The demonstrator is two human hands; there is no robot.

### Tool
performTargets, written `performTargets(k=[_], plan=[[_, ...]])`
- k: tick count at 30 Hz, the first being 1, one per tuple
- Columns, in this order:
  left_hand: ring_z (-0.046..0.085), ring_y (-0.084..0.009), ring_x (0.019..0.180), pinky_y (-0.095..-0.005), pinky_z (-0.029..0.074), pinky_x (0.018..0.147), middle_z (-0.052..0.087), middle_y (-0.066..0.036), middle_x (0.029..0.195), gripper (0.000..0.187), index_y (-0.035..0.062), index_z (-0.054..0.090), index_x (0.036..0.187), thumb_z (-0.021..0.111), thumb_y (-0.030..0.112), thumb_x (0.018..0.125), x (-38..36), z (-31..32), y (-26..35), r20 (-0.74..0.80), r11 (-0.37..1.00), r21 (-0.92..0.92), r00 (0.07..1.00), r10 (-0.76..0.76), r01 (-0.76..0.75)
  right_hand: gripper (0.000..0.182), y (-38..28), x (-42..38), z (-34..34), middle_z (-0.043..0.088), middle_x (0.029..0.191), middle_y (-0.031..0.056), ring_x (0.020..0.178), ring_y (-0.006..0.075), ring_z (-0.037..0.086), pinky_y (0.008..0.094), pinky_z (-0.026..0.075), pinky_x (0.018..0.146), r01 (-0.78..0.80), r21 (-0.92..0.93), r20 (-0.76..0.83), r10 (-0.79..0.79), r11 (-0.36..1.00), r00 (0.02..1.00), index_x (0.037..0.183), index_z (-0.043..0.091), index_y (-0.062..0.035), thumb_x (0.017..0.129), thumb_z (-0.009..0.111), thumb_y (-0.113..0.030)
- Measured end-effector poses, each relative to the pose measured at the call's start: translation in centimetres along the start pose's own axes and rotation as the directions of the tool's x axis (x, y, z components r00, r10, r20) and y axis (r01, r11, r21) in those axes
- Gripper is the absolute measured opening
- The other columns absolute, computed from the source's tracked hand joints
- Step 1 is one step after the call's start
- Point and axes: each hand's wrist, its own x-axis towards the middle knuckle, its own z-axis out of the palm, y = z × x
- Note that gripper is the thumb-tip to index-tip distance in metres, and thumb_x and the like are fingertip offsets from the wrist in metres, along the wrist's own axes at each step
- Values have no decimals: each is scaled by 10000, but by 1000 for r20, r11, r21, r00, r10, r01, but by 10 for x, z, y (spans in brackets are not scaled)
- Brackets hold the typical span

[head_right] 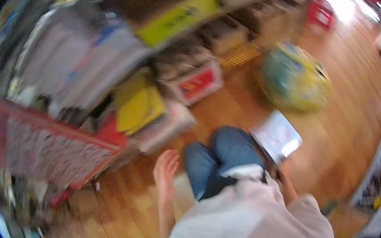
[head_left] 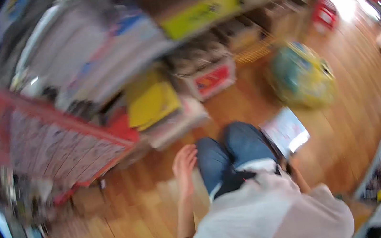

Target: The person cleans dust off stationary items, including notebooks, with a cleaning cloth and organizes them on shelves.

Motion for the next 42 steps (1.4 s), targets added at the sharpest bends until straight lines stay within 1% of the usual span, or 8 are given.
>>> performTargets(k=[7, 12, 17, 21, 30, 32, 37, 42], plan=[[578, -216, 1068, -322, 440, 925, 607, -130, 1132, 245, -31, 563, 1153, 535, 55, 925, 33, 21, 203, 273, 301, 545, 505, 819, -782, 523, -116, 87, -58, 648, 885, 298, 848, 435, 642, 501, 497, 724, 207, -540, 249, -81, 816, 965, 926, 648, 78, 808, 629, -431], [573, -351, 1023, -386, 447, 918, 615, -151, 1104, 321, 31, 560, 1152, 608, 122, 848, 105, 76, 368, 694, -632, 565, -109, 712, -531, 469, -206, 77, -57, 637, 818, 321, 850, 451, 638, 475, 499, 745, 348, -310, 225, -287, 885, 931, 836, 663, 87, 785, 661, -379], [411, -388, 1237, -463, 386, 1014, 397, -206, 1370, 570, 18, 411, 1337, 632, 256, 867, 166, 74, 454, 656, -552, 755, 410, 633, -354, 495, -249, 40, -60, 634, 730, 285, 724, 350, 663, 419, 484, 651, 440, -66, 320, -399, 896, 859, 805, 638, 99, 804, 666, -395], [622, -342, 904, -405, 489, 784, 655, -166, 976, 384, 135, 575, 1235, 612, 257, 873, 174, 64, 455, 707, -614, 704, 271, 654, -357, 480, -252, 20, -77, 637, 712, 224, 696, 285, 639, 406, 475, 652, 374, 9, 346, -354, 927, 869, 795, 626, 82, 801, 683, -395], [615, -214, 1059, -420, 416, 1003, 660, -59, 1116, 305, 94, 645, 1124, 591, 58, 826, 83, 84, 367, 856, -890, 429, -244, 455, -154, 358, -344, -9, -127, 668, 836, 85, 703, 135, 605, 283, 489, 624, 404, 410, 332, -546, 818, 769, 961, 640, 38, 872, 658, -308], [605, -203, 1102, -443, 409, 1014, 660, -49, 1139, 291, 106, 660, 1111, 604, 66, 828, 41, 91, 324, 876, -902, 400, -220, 428, -162, 443, -342, 0, -103, 661, 941, 97, 717, 156, 626, 295, 525, 664, 202, 669, 267, -486, 715, 832, 1091, 606, 22, 882, 641, -367], [635, -217, 1051, -409, 446, 988, 678, -72, 1095, 230, 112, 680, 1075, 621, 72, 857, -31, 86, 216, 896, -777, 309, -106, 431, -548, 864, -452, -70, -158, 591, 1164, 140, 944, 208, 617, 334, 517, 826, -488, 817, 470, -846, 309, 251, 1301, 437, 5, 757, 659, -628], [648, -219, 1019, -360, 482, 919, 689, -64, 1058, 267, 121, 678, 1080, 694, 172, 819, -39, 71, 127, 931, -648, 197, -66, 358, -736, 795, -440, -86, -153, 533, 1263, 133, 1138, 218, 532, 365, 451, 948, -170, 848, 496, -637, 502, 590, 1337, 402, 2, 700, 805, -248]])
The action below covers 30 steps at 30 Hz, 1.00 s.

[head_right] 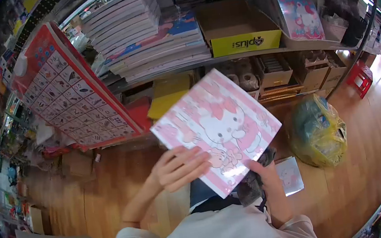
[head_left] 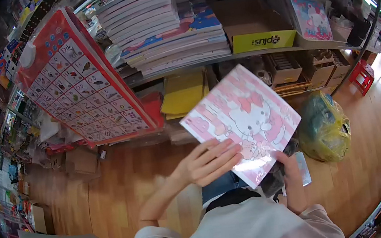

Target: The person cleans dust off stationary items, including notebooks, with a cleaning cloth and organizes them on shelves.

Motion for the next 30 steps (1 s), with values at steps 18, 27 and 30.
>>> performTargets(k=[18, 27, 30], plan=[[382, -287, 1313, -470, 350, 1059, 338, -148, 1459, 840, 60, 190, 1476, 575, 502, 875, -98, 76, 72, 725, -772, -619, 272, -633, -147, 428, 1, 48, -37, 636, 1010, 31, 895, 116, 585, 279, 465, 821, -25, -406, 230, 129, 914, 965, 1168, 587, -4, 789, 737, -133], [375, -253, 1319, -433, 339, 1073, 352, -120, 1456, 730, 87, 255, 1455, 445, 549, 922, -70, 86, 77, 667, -740, -606, 321, -672, -290, 742, 36, 47, 59, 230, 1493, 247, 1393, 414, 193, 566, 87, 1124, 419, -900, 432, -382, -122, 817, 1429, 310, -35, 812, 657, -260], [377, -236, 1322, -418, 292, 1106, 361, -112, 1458, 678, 89, 318, 1433, 379, 555, 945, -66, 90, 86, 697, -718, -663, 177, -695, -213, 808, 78, 10, 86, 198, 1513, 230, 1400, 423, 166, 600, 69, 1111, 711, -675, 668, -245, 199, 702, 1438, 296, -37, 768, 644, -326]])
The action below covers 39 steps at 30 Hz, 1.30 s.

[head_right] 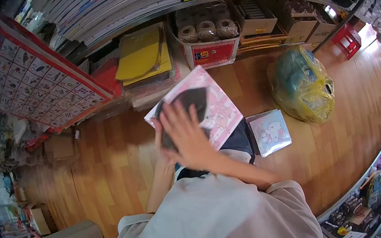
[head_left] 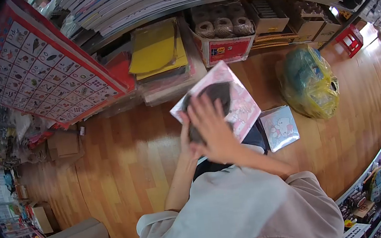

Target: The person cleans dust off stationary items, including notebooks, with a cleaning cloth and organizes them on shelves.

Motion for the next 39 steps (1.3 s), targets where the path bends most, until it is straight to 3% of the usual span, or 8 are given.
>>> performTargets(k=[12, 22, 26, 27, 30, 35, 36, 39], plan=[[421, -250, 1279, -423, 324, 1079, 400, -119, 1427, 762, 59, 293, 1434, 445, 588, 907, 4, -20, -3, -136, 983, 184, 990, 40, -14, 786, 13, 6, 29, 266, 1491, 200, 1369, 373, 270, 545, 182, 1105, 84, 80, 5, -85, 993, 996, 1402, 337, -8, 698, 641, -182], [275, -241, 1361, -433, 232, 1122, 259, -104, 1508, 735, 80, 267, 1456, 473, 539, 920, 11, -29, -8, 256, 814, -546, 964, -65, 200, 831, 45, -4, 38, 276, 1484, 206, 1398, 357, 230, 562, 145, 1119, -21, -118, -219, -5, 993, 976, 1404, 328, 5, 671, 656, -209], [284, -253, 1355, -436, 240, 1118, 269, -124, 1500, 721, 60, 288, 1443, 481, 520, 923, 16, -5, 16, -391, 997, 3, 918, 67, -72, 823, 19, -43, 32, 311, 1478, 176, 1369, 315, 305, 470, 264, 1088, 180, 42, -8, -180, 983, 984, 1393, 355, -18, 672, 677, -252], [298, -278, 1345, -445, 240, 1117, 291, -153, 1486, 723, 35, 295, 1433, 477, 516, 926, 31, -74, 33, 408, 922, -355, 913, 3, 156, 791, 24, -47, 12, 325, 1475, 166, 1353, 285, 336, 430, 298, 1064, 94, 5, 103, -94, 996, 990, 1391, 363, -31, 693, 665, -250], [303, -318, 1336, -479, 217, 1122, 318, -152, 1472, 747, 21, 290, 1429, 465, 540, 922, 17, -23, 34, -156, 982, -85, 976, 155, -169, 727, 72, -50, -6, 341, 1453, 190, 1360, 330, 315, 556, 251, 1073, -198, -235, -222, 145, 952, 964, 1343, 416, -3, 708, 650, -267], [297, -284, 1349, -465, 217, 1128, 292, -110, 1492, 771, 32, 269, 1439, 439, 574, 918, 12, -118, 4, -168, 982, 132, 974, 154, -132, 824, 29, -28, 12, 267, 1493, 193, 1406, 352, 210, 565, 159, 1111, 75, -64, -63, -79, 995, 995, 1411, 321, -6, 704, 641, -281], [305, -278, 1346, -455, 238, 1118, 293, -109, 1494, 755, 30, 270, 1438, 425, 565, 928, 54, -220, -43, 234, 748, -141, 713, 662, -648, 827, 15, -31, 10, 277, 1493, 180, 1400, 338, 233, 560, 207, 1094, 198, 41, -25, -197, 979, 980, 1410, 333, -20, 695, 647, -290], [295, -288, 1356, -477, 223, 1122, 292, -118, 1496, 746, 31, 274, 1438, 420, 559, 931, 30, -25, 24, -188, 951, 237, 952, 244, -197, 809, 22, -52, 2, 301, 1493, 148, 1378, 310, 292, 524, 311, 1014, 147, 123, 200, -169, 982, 965, 1412, 350, -58, 701, 651, -297]])
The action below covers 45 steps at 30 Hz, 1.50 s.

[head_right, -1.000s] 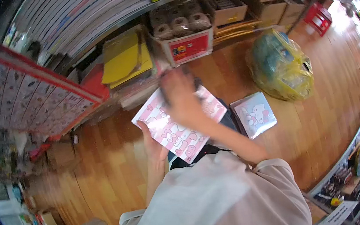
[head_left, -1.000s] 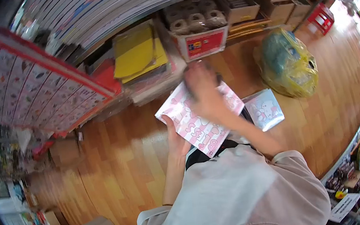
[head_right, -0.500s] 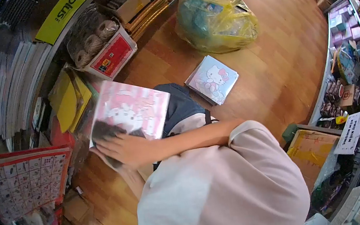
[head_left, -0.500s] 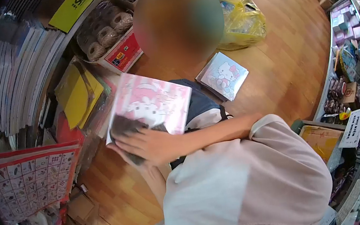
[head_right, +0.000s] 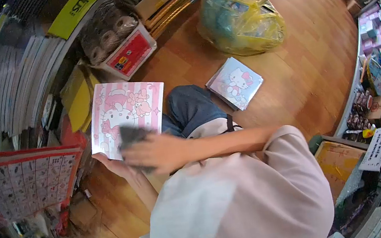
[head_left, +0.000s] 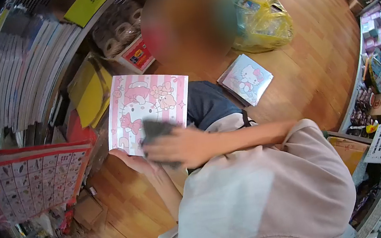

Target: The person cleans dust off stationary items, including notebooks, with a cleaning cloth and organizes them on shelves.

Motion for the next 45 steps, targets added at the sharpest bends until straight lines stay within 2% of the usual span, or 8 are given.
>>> performTargets(k=[11, 16, 19, 25, 30, 33, 41, 45], plan=[[417, -283, 1274, -445, 325, 1076, 434, -137, 1386, 689, 16, 364, 1375, 413, 545, 938, -18, 32, 11, 55, 956, -242, 986, -157, 165, 752, 57, -22, -54, 462, 1377, 165, 1309, 358, 400, 500, 296, 1081, 176, -10, -31, -176, 984, 984, 1341, 462, -44, 713, 740, -352], [251, -245, 1390, -365, 170, 1129, 305, -121, 1488, 699, -7, 286, 1432, 575, 373, 922, -20, 18, 1, 20, 559, 798, 937, 349, -225, 325, 43, -36, -80, 626, 1113, 130, 958, 168, 633, 311, 525, 782, -446, 711, -193, 760, 544, 620, 1102, 582, 4, 804, 694, -65], [220, -234, 1401, -362, 156, 1130, 292, -122, 1488, 743, -11, 275, 1437, 614, 363, 891, -6, -30, -3, 418, 633, 625, 881, 223, -457, 487, 48, -24, -100, 626, 1017, 70, 839, 144, 618, 305, 522, 654, -54, 968, -194, 864, 247, 465, 1166, 531, -34, 753, 779, -110], [418, -181, 1256, -349, 365, 1020, 451, -92, 1340, 710, 13, 298, 1407, 545, 467, 921, -59, -10, -17, 139, 913, 242, 920, -367, 328, 383, 64, 8, -74, 601, 1101, 79, 963, 131, 575, 291, 454, 862, -480, 738, -402, 880, 475, 253, 1177, 523, 10, 897, 647, -220], [433, -208, 1253, -377, 374, 1031, 426, -93, 1367, 736, 38, 262, 1423, 507, 513, 917, -53, 16, -20, 183, 937, 209, 931, -317, 278, 571, 50, 52, -50, 294, 1489, 192, 1419, 337, 182, 443, 137, 1142, -398, -90, -623, 260, 913, 738, 1427, 323, -6, 904, 511, -136], [447, -245, 1262, -416, 386, 1039, 412, -102, 1394, 714, 82, 267, 1431, 414, 567, 929, -44, 13, -28, 149, 950, 208, 953, -265, 232, 766, 16, 72, -28, 276, 1506, 151, 1414, 366, 185, 563, 87, 1124, -83, 117, -347, 120, 990, 930, 1414, 354, -48, 702, 630, -115], [440, -253, 1272, -416, 364, 1067, 405, -134, 1402, 696, 37, 211, 1439, 361, 519, 960, -51, -7, -28, 174, 945, 1, 931, -321, 326, 661, 62, 70, -49, 213, 1519, 191, 1422, 363, 142, 524, 74, 1141, -462, -148, -559, 311, 875, 769, 1428, 319, -37, 801, 532, -26], [406, -226, 1294, -384, 354, 1069, 402, -110, 1401, 674, 47, 242, 1432, 403, 501, 961, -47, 0, -32, 99, 935, 80, 931, -352, 345, 787, 13, 86, -40, 268, 1491, 209, 1396, 371, 230, 510, 179, 1129, 22, 6, -251, -20, 1000, 968, 1420, 304, 7, 699, 611, -75]])
